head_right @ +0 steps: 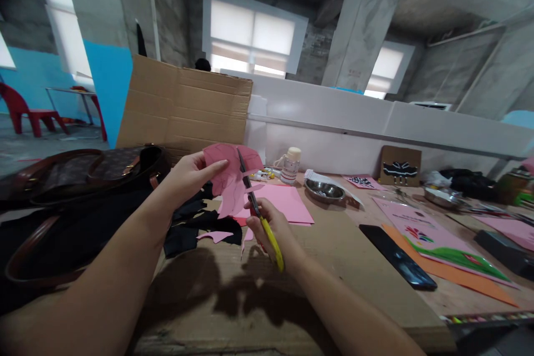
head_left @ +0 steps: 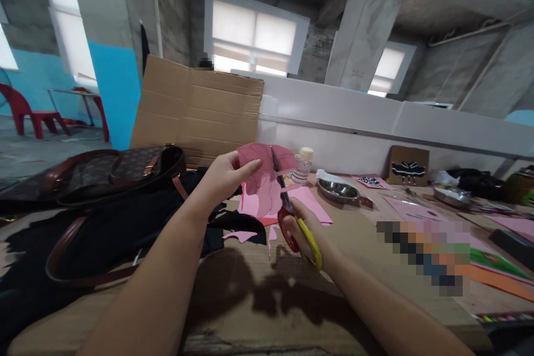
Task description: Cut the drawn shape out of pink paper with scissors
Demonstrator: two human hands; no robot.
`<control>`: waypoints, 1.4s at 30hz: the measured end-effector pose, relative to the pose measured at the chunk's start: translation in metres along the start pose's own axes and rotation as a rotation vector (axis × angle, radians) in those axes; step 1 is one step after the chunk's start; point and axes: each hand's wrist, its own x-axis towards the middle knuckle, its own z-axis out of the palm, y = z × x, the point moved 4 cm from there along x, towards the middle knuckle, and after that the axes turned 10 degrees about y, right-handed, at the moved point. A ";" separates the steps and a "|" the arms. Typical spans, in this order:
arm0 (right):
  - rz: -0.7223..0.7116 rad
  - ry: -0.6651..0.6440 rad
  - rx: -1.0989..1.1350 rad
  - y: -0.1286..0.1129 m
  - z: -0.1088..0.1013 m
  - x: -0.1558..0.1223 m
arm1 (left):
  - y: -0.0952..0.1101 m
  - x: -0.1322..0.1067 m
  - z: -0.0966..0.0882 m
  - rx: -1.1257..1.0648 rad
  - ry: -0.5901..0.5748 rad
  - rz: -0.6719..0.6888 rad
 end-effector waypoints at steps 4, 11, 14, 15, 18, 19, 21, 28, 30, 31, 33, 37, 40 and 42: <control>0.025 -0.009 0.016 0.000 0.000 0.000 | 0.004 -0.001 -0.002 -0.011 0.011 -0.018; 0.033 -0.013 0.017 0.000 0.001 0.000 | 0.008 -0.003 -0.001 -0.053 0.002 -0.024; -0.023 0.002 -0.003 -0.005 0.001 0.000 | 0.007 -0.003 0.000 -0.080 -0.012 -0.017; -0.038 0.014 -0.009 -0.006 0.000 0.000 | 0.007 -0.002 0.000 -0.084 -0.014 -0.013; -0.054 0.026 -0.017 -0.010 0.000 0.000 | 0.006 -0.002 0.000 -0.065 -0.002 -0.003; -0.054 0.020 -0.021 -0.011 0.000 0.000 | 0.005 -0.002 -0.001 -0.053 0.002 0.000; -0.055 0.016 -0.024 -0.011 0.000 0.000 | 0.005 -0.001 -0.001 -0.040 0.006 0.003; -0.029 0.024 -0.010 -0.005 -0.001 0.000 | 0.007 -0.003 0.000 -0.077 -0.010 -0.005; -0.021 0.018 -0.001 -0.002 0.000 0.001 | 0.008 -0.003 0.000 -0.078 -0.006 -0.006; -0.014 0.006 0.010 -0.001 0.000 0.001 | 0.007 -0.003 0.000 -0.077 -0.006 -0.009; 0.003 -0.021 0.039 0.002 0.001 0.001 | 0.006 -0.002 0.000 -0.078 -0.010 -0.013; 0.006 -0.033 0.038 0.003 0.002 0.000 | 0.003 0.001 -0.003 -0.113 0.058 0.017; -0.002 -0.044 0.019 0.002 0.002 0.000 | 0.001 0.004 -0.007 -0.168 0.174 0.025; -0.004 -0.044 0.022 0.004 0.002 -0.001 | 0.000 0.004 -0.007 -0.221 0.197 0.016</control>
